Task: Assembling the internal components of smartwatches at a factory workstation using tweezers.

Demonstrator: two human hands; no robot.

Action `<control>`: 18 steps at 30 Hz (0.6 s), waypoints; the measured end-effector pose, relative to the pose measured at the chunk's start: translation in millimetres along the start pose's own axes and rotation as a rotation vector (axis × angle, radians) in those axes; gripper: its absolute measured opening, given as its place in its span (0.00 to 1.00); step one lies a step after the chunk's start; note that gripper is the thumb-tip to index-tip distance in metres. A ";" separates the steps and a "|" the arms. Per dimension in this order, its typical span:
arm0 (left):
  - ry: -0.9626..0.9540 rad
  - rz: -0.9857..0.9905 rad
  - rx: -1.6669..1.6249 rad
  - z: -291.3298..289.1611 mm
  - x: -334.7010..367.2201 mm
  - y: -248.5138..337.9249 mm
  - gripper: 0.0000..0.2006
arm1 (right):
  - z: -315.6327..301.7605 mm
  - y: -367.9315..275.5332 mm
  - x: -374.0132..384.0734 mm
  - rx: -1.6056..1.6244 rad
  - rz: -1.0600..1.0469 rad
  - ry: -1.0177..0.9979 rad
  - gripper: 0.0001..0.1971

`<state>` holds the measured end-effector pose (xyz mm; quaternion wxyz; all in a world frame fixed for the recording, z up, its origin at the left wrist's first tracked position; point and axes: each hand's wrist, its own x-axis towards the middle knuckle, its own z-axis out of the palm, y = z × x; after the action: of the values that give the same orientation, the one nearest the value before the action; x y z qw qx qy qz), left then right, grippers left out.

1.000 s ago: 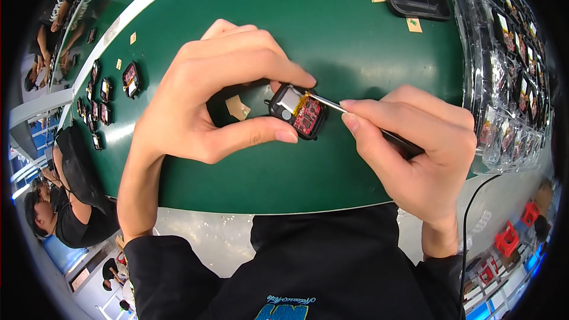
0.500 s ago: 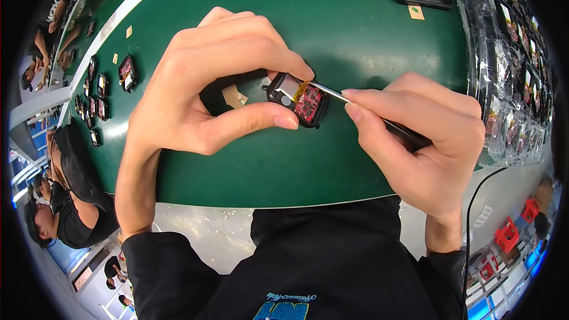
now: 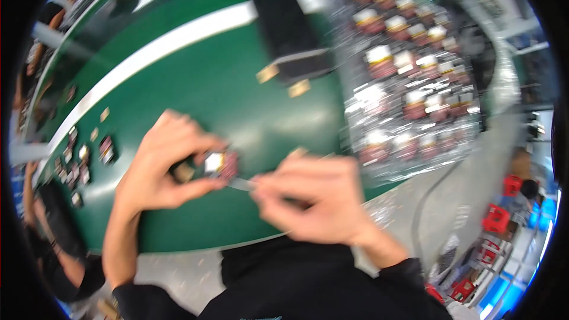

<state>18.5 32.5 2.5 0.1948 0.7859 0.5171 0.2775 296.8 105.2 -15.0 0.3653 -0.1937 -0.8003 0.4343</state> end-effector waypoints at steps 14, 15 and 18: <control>0.066 0.077 -0.216 1.7 97.3 34.8 0.25 | 10.5 -16.0 -24.1 0.168 0.120 -0.171 0.07; 0.102 0.289 -0.121 6.1 111.4 35.1 0.25 | 17.9 -12.3 -24.1 0.207 0.111 -0.169 0.07; 0.014 0.397 -0.113 19.4 142.3 31.7 0.26 | 19.9 -7.2 -23.8 0.102 0.035 -0.111 0.08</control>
<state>97.4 150.8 39.8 0.1764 0.8583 0.3369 0.3446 297.5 75.3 -26.0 0.3222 -0.1647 -0.7926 0.4908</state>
